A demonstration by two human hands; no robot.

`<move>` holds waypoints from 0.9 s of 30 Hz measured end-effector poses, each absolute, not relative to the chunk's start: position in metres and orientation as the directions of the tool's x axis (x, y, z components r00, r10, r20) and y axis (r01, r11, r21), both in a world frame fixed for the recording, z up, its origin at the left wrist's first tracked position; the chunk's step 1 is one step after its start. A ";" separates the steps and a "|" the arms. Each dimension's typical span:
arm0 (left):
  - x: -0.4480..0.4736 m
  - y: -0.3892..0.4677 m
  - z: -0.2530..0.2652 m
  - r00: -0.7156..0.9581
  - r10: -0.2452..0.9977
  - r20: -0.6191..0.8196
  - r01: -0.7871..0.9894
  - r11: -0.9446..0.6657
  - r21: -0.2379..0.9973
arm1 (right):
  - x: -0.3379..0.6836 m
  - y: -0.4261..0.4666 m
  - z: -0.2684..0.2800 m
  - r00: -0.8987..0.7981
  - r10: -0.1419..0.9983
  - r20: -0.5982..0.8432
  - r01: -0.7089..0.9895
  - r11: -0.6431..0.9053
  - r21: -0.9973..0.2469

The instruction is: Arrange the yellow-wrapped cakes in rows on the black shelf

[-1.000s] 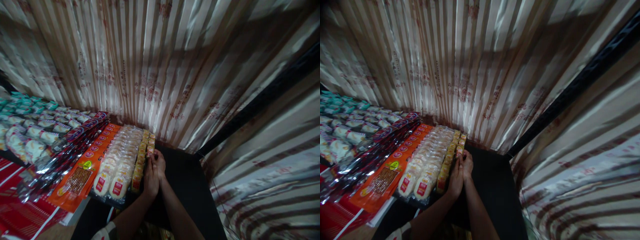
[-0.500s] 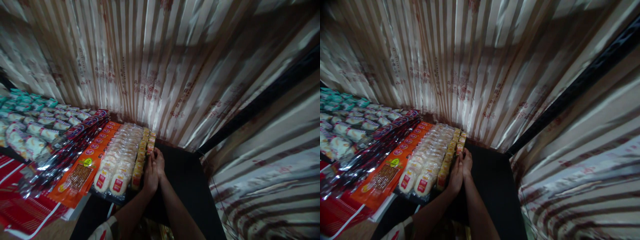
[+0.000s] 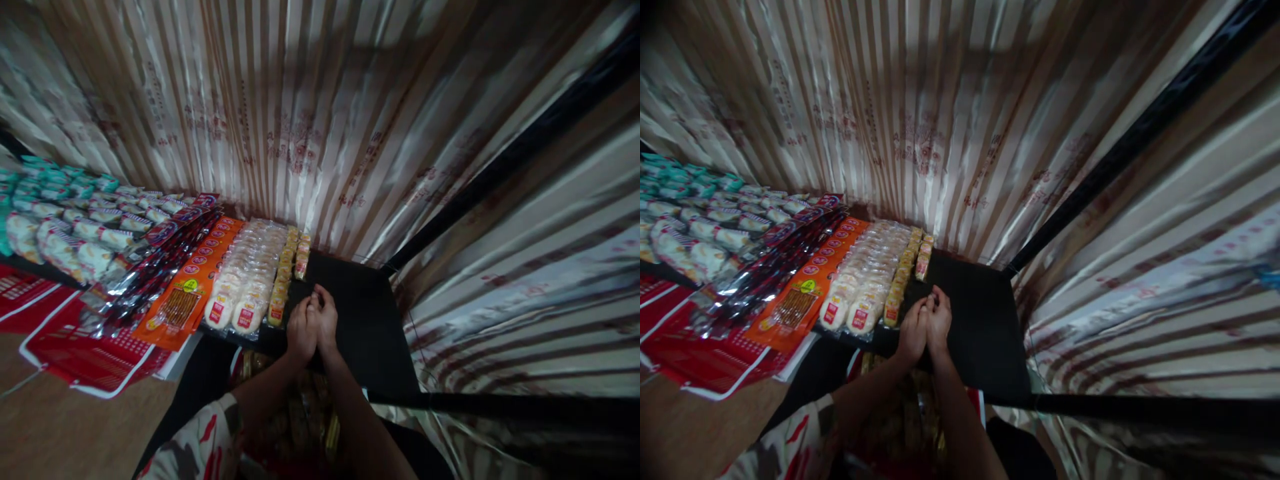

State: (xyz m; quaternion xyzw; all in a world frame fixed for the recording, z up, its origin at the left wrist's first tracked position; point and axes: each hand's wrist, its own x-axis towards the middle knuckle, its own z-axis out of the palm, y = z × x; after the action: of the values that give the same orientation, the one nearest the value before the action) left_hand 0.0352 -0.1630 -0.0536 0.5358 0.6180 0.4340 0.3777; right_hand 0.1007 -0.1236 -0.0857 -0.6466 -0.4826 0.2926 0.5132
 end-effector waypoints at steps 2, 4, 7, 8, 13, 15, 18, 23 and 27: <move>0.033 -0.189 -0.053 -0.076 0.995 0.057 0.312 -0.031 0.949 | 0.101 -0.153 -0.084 0.362 0.928 0.092 0.262 -0.006 -0.965; 0.029 -0.220 -0.054 -0.022 0.996 0.083 0.279 -0.074 0.958 | 0.103 -0.187 -0.083 0.347 0.933 0.095 0.229 0.014 -0.973; 0.022 -0.265 -0.063 0.045 0.999 0.028 0.230 -0.038 0.972 | 0.107 -0.242 -0.088 0.292 0.946 0.139 0.323 0.040 -0.946; 0.019 -0.278 -0.068 0.052 0.999 -0.011 0.223 -0.001 0.975 | 0.108 -0.259 -0.093 0.266 0.958 0.107 0.375 0.000 -0.927; 0.001 -0.300 -0.110 0.038 0.958 -0.283 0.381 0.248 0.891 | 0.111 -0.299 -0.131 0.155 0.988 -0.011 0.574 -0.099 -0.813; -0.005 -0.293 -0.126 -0.006 0.941 -0.337 0.455 0.303 0.837 | 0.111 -0.296 -0.142 0.185 0.983 -0.018 0.667 -0.139 -0.732; -0.009 -0.280 -0.140 -0.017 0.942 -0.336 0.487 0.301 0.820 | 0.111 -0.284 -0.151 0.199 0.971 -0.130 0.810 -0.238 -0.536; -0.004 -0.264 -0.146 0.017 0.933 -0.360 0.441 0.316 0.840 | 0.108 -0.266 -0.163 0.069 0.974 -0.215 0.950 -0.130 -0.284; 0.002 -0.259 -0.153 -0.004 0.928 -0.374 0.418 0.341 0.842 | 0.110 -0.264 -0.168 0.057 0.970 -0.238 0.963 -0.116 -0.244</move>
State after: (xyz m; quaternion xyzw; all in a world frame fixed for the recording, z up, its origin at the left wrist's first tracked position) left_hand 0.0020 -0.2594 -0.1529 0.5107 0.6584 0.2619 0.4869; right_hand 0.1097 -0.2644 -0.1679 -0.7268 -0.6646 0.1729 0.0101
